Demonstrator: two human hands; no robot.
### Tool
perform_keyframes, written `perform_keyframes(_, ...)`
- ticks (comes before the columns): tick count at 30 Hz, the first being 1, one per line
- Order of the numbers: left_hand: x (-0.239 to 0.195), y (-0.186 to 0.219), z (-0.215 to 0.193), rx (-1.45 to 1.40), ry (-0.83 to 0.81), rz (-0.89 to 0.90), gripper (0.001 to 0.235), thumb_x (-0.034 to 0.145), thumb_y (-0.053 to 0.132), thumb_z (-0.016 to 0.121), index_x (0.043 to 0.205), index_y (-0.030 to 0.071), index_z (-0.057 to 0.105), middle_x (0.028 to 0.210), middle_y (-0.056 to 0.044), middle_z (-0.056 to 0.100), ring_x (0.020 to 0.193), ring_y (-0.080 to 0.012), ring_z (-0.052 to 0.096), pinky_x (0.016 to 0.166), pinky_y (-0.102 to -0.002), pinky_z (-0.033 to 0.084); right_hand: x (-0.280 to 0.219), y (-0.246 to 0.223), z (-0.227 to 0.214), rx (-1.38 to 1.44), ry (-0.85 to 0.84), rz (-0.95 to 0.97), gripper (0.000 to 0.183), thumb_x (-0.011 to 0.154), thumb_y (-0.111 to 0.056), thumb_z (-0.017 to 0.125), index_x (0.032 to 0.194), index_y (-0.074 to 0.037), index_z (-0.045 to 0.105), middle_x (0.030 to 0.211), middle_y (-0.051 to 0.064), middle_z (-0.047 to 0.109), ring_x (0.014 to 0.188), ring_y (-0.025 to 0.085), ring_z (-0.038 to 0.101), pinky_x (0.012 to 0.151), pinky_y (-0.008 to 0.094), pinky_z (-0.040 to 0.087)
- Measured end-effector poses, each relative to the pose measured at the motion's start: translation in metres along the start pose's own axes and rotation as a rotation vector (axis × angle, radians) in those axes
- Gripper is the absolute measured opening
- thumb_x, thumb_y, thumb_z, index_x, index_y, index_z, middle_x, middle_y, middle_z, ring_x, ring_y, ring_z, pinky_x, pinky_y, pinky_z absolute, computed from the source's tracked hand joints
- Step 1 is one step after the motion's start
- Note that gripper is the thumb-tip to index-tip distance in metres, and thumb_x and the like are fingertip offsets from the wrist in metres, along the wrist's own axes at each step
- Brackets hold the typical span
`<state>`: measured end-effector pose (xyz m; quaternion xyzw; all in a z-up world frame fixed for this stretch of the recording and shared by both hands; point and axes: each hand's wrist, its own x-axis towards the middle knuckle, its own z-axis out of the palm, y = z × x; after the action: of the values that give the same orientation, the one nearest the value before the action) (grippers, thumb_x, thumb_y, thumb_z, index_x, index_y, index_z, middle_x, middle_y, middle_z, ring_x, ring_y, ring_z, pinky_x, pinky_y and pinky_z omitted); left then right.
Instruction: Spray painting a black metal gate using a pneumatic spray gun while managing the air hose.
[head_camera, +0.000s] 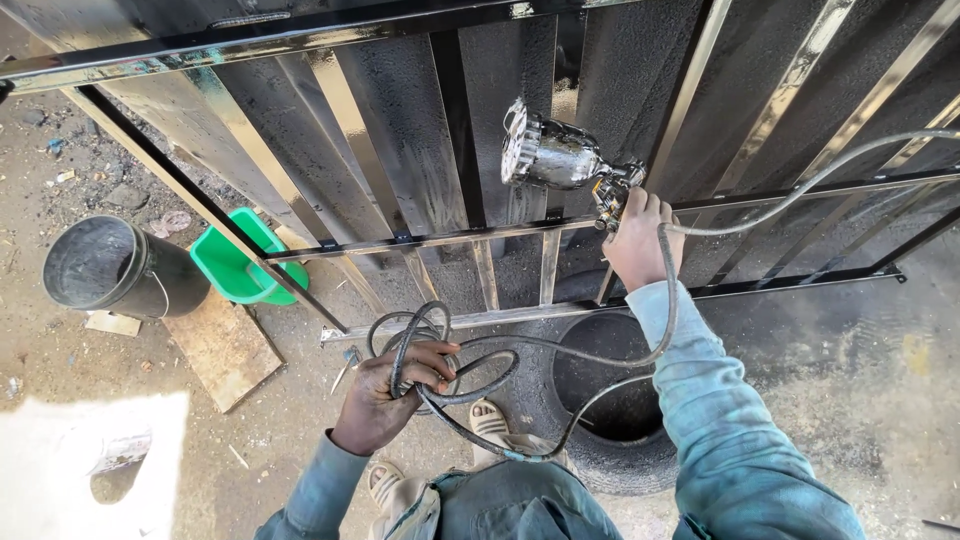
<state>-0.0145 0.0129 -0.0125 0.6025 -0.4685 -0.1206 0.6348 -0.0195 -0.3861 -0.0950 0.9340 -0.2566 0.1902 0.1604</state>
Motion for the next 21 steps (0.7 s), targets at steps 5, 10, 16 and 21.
perform_keyframes(5,0.0,-0.001,0.0,-0.037,-0.006,-0.019,0.022,0.102,0.018,0.049,0.091,0.015,0.067,0.103,-0.007,0.072,0.126,-0.034,0.065,0.109,-0.051,0.053,0.016,0.005,-0.021,0.086,-0.043,-0.007,0.049,0.075,-0.02,0.077,0.117,-0.005,0.056,0.098,0.01,0.068,0.089,0.026,0.069,0.075,0.038,0.06)
perform_keyframes(10,0.0,0.0,-0.001,-0.008,0.01,-0.018,0.04,0.083,-0.019,0.049,0.089,0.016,0.066,0.102,-0.005,0.072,0.126,-0.0341,0.066,0.111,-0.051,0.054,0.041,0.014,-0.044,0.156,0.244,-0.03,0.049,0.072,-0.011,0.087,0.111,-0.002,0.058,0.086,0.008,0.068,0.075,0.021,0.069,0.07,0.034,0.065)
perform_keyframes(16,-0.002,0.0,0.0,-0.026,0.054,-0.031,0.039,0.086,-0.018,0.046,0.087,0.014,0.068,0.1,-0.007,0.072,0.124,-0.0346,0.066,0.107,-0.051,0.056,0.034,0.01,-0.039,0.354,0.289,-0.018,0.057,0.074,-0.01,0.086,0.121,-0.001,0.054,0.096,0.014,0.067,0.086,0.03,0.069,0.073,0.043,0.063)
perform_keyframes(21,-0.003,0.006,0.0,-0.001,0.033,-0.002,0.029,0.103,-0.002,0.045,0.092,0.015,0.066,0.103,-0.007,0.07,0.126,-0.0338,0.065,0.11,-0.051,0.054,-0.008,-0.015,-0.024,0.622,-0.305,0.129,0.047,0.085,0.0,0.072,0.127,0.004,0.053,0.104,0.02,0.067,0.093,0.034,0.072,0.081,0.044,0.064)
